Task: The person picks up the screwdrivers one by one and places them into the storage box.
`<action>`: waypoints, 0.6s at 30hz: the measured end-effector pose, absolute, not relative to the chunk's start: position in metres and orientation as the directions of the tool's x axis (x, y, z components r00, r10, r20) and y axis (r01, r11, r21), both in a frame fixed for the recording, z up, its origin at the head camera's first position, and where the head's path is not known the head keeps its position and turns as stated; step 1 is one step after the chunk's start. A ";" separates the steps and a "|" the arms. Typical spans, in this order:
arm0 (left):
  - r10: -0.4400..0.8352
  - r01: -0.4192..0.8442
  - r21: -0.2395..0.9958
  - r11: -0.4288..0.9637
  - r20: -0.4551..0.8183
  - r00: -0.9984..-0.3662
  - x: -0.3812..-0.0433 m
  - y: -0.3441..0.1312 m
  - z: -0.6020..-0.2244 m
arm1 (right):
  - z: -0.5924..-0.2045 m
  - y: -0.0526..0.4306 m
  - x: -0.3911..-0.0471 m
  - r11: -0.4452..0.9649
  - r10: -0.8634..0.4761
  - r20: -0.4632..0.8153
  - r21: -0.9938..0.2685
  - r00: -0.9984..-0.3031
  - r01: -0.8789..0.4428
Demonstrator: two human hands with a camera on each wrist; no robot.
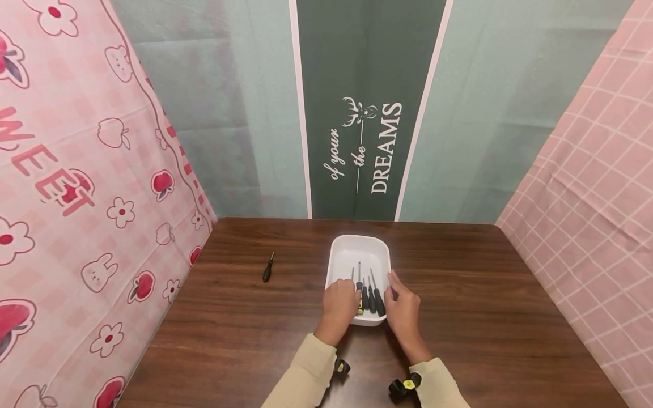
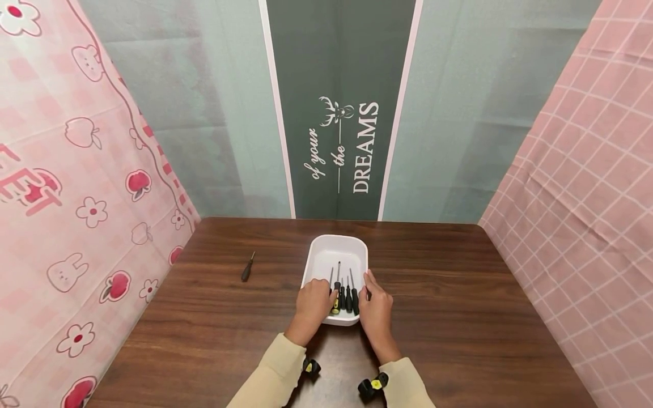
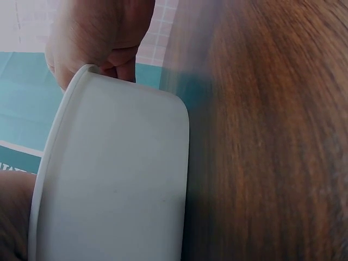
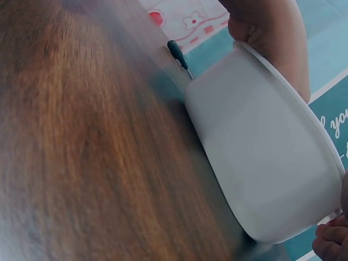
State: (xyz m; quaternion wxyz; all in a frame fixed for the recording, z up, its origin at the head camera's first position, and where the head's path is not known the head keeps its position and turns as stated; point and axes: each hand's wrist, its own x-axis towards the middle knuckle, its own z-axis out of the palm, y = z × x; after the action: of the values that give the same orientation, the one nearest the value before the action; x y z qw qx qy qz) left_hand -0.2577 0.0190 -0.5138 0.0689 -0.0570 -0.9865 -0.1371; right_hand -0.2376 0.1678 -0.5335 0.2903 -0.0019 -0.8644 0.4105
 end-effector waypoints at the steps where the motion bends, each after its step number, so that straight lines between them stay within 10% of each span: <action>1: 0.093 0.131 0.261 0.956 0.153 -0.984 -0.257 0.019 -0.513 | -0.534 0.168 -0.238 0.663 0.240 0.499 -0.711 -0.833 -0.235; 18: 0.084 0.138 0.262 0.955 0.207 -0.975 -0.255 0.020 -0.508 | -0.531 0.168 -0.239 0.665 0.235 0.494 -0.710 -0.837 -0.233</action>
State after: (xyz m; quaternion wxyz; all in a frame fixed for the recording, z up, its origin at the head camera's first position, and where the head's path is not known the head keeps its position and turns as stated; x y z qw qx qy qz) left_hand -0.2550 0.0196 -0.5085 0.0974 -0.0565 -0.9839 -0.1385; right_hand -0.2392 0.1679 -0.5314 0.2854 -0.0005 -0.8665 0.4095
